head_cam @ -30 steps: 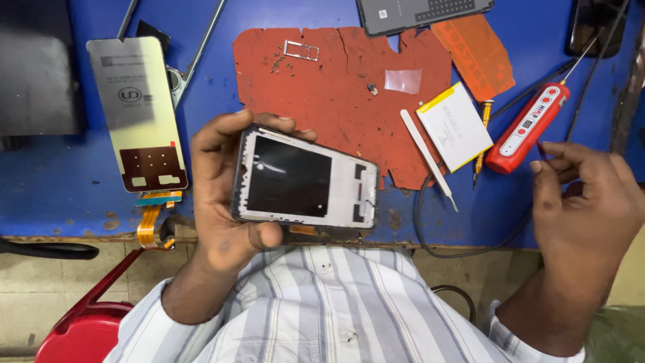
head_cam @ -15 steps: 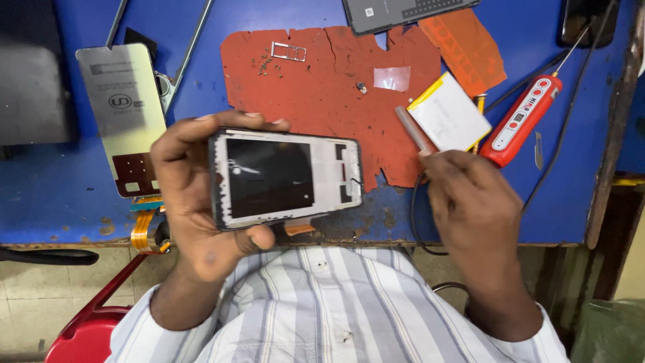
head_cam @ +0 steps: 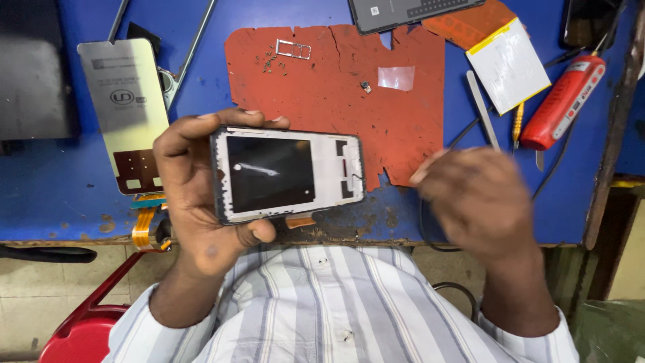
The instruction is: The person disassembles a smartphone by removing the screen assembly and detaching internal connectors. They then clean the exposed motherboard and internal components using a toothbrush. The person handles the phone, screen, and tools throughout the process.
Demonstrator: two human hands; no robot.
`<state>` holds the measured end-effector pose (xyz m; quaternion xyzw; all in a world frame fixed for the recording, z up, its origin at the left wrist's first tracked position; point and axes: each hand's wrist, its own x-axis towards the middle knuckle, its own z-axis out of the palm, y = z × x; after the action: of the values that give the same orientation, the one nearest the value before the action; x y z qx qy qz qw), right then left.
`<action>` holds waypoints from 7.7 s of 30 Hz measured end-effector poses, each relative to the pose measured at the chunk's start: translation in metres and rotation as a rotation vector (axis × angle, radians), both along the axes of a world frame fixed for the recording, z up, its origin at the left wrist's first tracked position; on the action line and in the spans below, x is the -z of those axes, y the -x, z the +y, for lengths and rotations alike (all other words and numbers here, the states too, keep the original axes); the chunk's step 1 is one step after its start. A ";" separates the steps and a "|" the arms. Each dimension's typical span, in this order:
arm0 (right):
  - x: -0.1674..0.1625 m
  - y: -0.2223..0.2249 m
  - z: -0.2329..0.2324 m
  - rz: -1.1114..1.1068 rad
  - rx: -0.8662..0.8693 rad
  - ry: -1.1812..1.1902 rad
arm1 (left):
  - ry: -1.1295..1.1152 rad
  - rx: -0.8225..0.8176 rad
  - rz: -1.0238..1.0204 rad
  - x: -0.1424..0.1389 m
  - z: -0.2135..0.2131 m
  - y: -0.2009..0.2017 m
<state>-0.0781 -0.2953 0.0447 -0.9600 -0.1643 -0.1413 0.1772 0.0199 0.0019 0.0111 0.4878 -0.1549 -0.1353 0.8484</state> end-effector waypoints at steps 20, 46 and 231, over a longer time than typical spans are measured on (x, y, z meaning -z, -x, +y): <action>-0.007 -0.011 0.023 0.339 -0.040 -0.549 | 0.264 0.272 0.102 0.003 -0.032 0.007; 0.047 -0.012 0.034 0.775 0.136 -1.688 | -0.016 0.097 0.081 0.002 -0.033 0.003; -0.035 -0.027 0.066 0.712 0.127 -0.739 | -0.313 0.188 0.291 0.026 0.014 -0.005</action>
<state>-0.0512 -0.2294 0.0795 -0.8300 0.0259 0.1349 0.5406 0.0246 0.0158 -0.0148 0.5723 -0.0527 -0.3051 0.7593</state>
